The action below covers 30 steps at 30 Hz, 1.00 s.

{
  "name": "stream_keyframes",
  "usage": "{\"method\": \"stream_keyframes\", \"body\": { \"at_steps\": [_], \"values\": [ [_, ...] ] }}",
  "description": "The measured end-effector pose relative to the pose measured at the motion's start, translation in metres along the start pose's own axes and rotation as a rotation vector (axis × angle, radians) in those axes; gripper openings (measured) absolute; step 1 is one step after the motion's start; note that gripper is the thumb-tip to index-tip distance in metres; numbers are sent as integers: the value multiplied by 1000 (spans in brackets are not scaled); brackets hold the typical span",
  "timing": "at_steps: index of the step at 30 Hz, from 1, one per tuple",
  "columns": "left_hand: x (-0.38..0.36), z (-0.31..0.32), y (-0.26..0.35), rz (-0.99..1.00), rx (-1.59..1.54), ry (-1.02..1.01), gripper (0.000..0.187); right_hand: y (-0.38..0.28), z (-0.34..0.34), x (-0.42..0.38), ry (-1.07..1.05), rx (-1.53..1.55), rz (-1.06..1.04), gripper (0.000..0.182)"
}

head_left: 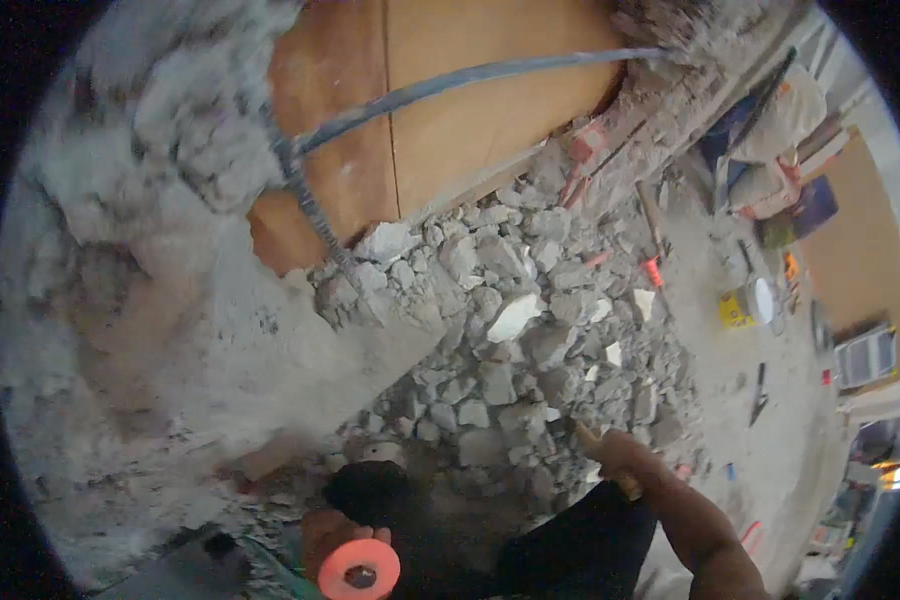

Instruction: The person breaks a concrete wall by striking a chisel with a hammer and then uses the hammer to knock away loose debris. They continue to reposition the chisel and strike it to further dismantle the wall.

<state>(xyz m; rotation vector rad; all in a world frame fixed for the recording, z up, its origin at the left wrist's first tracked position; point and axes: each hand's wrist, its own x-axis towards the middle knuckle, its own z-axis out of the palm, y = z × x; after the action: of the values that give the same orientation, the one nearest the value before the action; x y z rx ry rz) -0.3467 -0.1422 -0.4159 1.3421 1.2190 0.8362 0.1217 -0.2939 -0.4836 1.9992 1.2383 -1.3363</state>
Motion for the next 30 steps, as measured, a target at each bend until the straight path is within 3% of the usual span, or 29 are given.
{"method": "stream_keyframes", "body": {
  "at_steps": [1, 4, 7, 8, 12, 15, 18, 22, 25, 27, 28, 30],
  "values": [
    [1, -5, 4, 17, 6, 2, 27, 26, 20, 21, 1, -10, -16, 49],
    [4, -17, 15, 67, 14, 4, 28, 20, 14, 17, 84, -214, -271, 62],
    [9, -20, 24, 101, 0, -4, 29, 38, 30, 21, 210, 253, -11, 39],
    [8, -21, 26, 107, -16, -14, 30, 20, -13, -20, 151, 296, 70, 33],
    [8, -23, 27, 109, -142, -67, 31, 46, -12, -23, 152, 217, 94, 30],
    [5, -23, 24, 104, -273, -108, 32, 52, -14, -28, 139, 82, -171, 27],
    [1, -22, 23, 104, -364, -143, 33, 38, -5, -33, 102, 588, 117, 15],
    [2, -18, 25, 124, -456, -188, 35, 46, 9, -32, 200, 416, 18, 16],
    [3, -16, 25, 152, -513, -199, 36, 70, 33, -16, 186, 222, -169, 20],
    [5, -3, 40, 225, -446, -174, 36, 81, 49, -6, 254, 315, -156, 26],
    [-1, 7, 52, 287, -179, -98, 31, 81, 48, -8, 283, 345, -154, 28],
    [-12, 36, 92, 384, 357, 67, 22, 54, 29, -50, 207, 825, 140, 30]
  ]
}}
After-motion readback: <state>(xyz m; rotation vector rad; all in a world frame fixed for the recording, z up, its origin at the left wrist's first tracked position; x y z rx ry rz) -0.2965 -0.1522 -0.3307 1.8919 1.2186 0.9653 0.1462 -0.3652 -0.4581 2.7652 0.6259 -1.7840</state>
